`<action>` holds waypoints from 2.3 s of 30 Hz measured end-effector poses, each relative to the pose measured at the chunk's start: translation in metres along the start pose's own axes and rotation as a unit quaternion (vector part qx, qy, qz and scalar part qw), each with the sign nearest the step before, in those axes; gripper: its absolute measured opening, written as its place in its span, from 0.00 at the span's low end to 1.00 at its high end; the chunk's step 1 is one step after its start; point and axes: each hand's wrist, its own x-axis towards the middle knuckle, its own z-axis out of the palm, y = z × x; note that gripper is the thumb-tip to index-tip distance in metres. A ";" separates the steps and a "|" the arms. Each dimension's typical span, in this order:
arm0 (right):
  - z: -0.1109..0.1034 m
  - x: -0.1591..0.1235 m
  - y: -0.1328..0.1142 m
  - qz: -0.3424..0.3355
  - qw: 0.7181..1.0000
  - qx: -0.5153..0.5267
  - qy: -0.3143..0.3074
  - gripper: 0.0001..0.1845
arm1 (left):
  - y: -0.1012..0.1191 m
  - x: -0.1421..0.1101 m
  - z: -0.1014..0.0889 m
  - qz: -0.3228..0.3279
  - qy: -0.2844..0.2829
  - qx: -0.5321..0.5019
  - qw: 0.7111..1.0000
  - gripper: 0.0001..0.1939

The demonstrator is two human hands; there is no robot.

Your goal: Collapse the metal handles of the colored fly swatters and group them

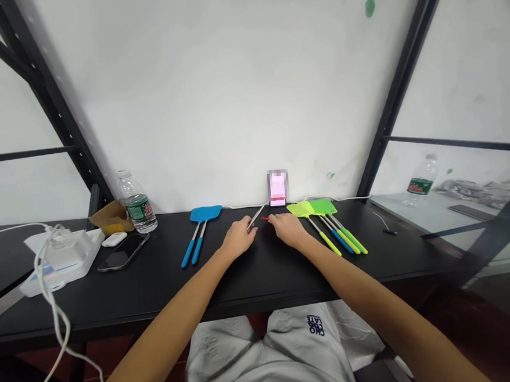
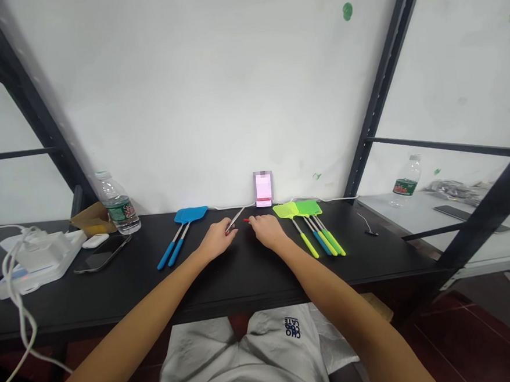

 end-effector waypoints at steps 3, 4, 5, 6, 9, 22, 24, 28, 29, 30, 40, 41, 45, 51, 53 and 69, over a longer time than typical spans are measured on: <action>-0.004 -0.003 -0.008 -0.050 0.998 0.005 0.028 0.18 | 0.000 0.000 -0.001 0.017 0.014 -0.032 0.999 0.10; -0.005 -0.004 -0.011 -0.066 0.997 0.007 0.037 0.17 | 0.000 0.000 -0.002 0.025 0.016 -0.039 0.999 0.11; -0.006 -0.004 -0.014 -0.079 0.996 0.009 0.045 0.17 | 0.000 0.000 -0.002 0.034 0.019 -0.044 0.998 0.11; -0.006 -0.005 -0.017 -0.088 0.995 0.012 0.052 0.18 | 0.001 0.000 -0.002 0.043 0.021 -0.048 0.998 0.10; -0.005 -0.005 -0.020 -0.095 0.992 0.031 0.073 0.21 | 0.001 -0.001 -0.002 0.074 0.020 -0.052 0.996 0.07; 0.005 -0.004 0.005 0.133 0.849 0.475 0.188 0.21 | 0.001 0.002 -0.003 0.048 0.077 -0.162 0.983 0.15; 0.010 -0.003 0.008 0.147 0.792 0.573 0.151 0.24 | 0.001 0.004 -0.002 0.018 0.079 -0.218 0.972 0.16; 0.014 -0.003 0.004 0.104 0.670 0.732 0.058 0.30 | 0.000 0.006 0.001 -0.020 0.060 -0.298 0.952 0.17; 0.014 -0.003 0.003 0.099 0.652 0.751 0.046 0.30 | -0.001 0.006 0.002 -0.026 0.054 -0.307 0.950 0.17; 0.015 -0.003 0.002 0.103 0.637 0.763 0.042 0.29 | -0.001 0.006 0.001 -0.032 0.051 -0.307 0.950 0.17; 0.020 0.007 0.040 0.264 0.575 0.744 0.214 0.22 | -0.004 -0.001 -0.003 0.026 0.026 -0.037 0.999 0.20; 0.020 0.007 0.043 0.269 0.577 0.737 0.228 0.22 | -0.004 -0.001 -0.003 0.031 0.015 -0.029 0.999 0.20; 0.022 0.007 0.048 0.275 0.610 0.702 0.242 0.22 | -0.003 -0.002 -0.003 0.042 -0.012 -0.017 0.999 0.19; 0.028 0.008 0.048 0.274 0.656 0.666 0.228 0.24 | -0.002 -0.002 -0.004 0.043 -0.011 -0.017 0.999 0.19; 0.029 0.008 0.048 0.268 0.657 0.668 0.225 0.24 | -0.002 -0.002 -0.004 0.047 -0.011 -0.018 0.999 0.19; 0.024 -0.001 0.059 0.259 0.693 0.656 0.148 0.26 | -0.008 -0.002 -0.009 0.103 -0.078 -0.039 0.991 0.21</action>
